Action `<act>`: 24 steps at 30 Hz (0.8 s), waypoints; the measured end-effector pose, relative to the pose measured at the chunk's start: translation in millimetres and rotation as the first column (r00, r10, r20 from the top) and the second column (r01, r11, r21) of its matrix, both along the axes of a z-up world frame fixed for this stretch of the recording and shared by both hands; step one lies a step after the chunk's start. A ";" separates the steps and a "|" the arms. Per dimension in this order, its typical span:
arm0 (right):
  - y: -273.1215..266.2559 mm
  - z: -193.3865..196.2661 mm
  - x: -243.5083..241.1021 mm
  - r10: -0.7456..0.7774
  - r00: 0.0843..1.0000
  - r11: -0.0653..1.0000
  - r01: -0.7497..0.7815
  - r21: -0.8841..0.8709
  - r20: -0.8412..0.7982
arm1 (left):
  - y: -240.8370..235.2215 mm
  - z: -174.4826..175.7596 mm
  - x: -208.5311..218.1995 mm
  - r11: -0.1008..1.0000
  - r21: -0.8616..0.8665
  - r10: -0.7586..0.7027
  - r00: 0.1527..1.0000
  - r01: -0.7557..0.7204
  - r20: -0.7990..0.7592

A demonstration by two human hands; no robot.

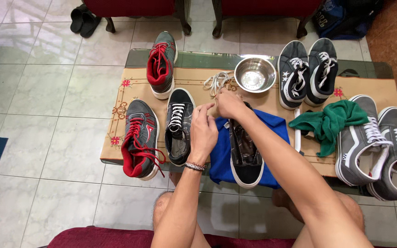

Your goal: The person laces a black and white sneaker by threading white laces through the eyelets and tying a knot. The person then picks up the shoe, adjusts the laces, and places it back on the table.

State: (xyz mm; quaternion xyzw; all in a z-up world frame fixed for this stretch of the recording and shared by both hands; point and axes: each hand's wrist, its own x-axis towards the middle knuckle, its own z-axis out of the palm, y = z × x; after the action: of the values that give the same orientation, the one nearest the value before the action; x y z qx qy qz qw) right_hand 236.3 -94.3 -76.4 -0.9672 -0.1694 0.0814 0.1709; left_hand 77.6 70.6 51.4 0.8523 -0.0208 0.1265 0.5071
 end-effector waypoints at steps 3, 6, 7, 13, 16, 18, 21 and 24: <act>-0.1 27.8 -11.7 0.018 1.000 0.990 -0.017 0.137 -0.009 | -0.8 13.5 -6.1 1.000 0.027 -0.014 0.999 0.013 0.032; -10.6 28.0 -13.8 -0.030 0.998 0.999 0.029 -0.029 -0.051 | -10.1 -5.7 -10.1 0.994 -0.088 -0.058 0.998 0.059 0.022; -7.3 34.4 -14.3 -0.033 0.998 0.999 0.032 -0.025 -0.054 | -11.9 -7.4 -10.6 0.995 -0.084 -0.060 0.998 0.062 0.019; 13.6 53.5 -11.1 -0.047 0.992 0.914 -0.005 -0.405 -0.117 | -11.9 -26.9 -3.1 0.984 -0.177 -0.036 0.999 0.032 -0.017; 13.8 31.9 5.4 -0.072 0.979 0.915 -0.010 -0.404 -0.188 | -10.7 -26.7 3.6 0.983 -0.184 -0.034 0.999 0.026 -0.041; 9.9 4.7 18.1 -0.085 0.974 0.917 -0.006 -0.398 -0.211 | -11.0 -23.3 5.6 0.981 -0.192 -0.045 0.997 0.033 -0.058; 13.4 12.6 11.0 -0.079 0.968 0.942 -0.005 -0.335 -0.238 | -12.0 -18.9 8.8 0.990 -0.142 -0.011 1.000 0.008 -0.023; 10.5 34.1 6.7 -0.096 0.966 0.973 0.040 -0.229 -0.241 | -12.9 -19.3 6.0 0.985 -0.170 -0.011 0.999 0.003 -0.046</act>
State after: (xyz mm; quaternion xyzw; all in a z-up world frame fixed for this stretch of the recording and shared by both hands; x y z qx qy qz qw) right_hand 243.0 -83.7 -42.3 -0.9675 -0.1028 0.2151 0.0842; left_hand 83.7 57.6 32.1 0.8086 -0.0010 0.1062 0.5787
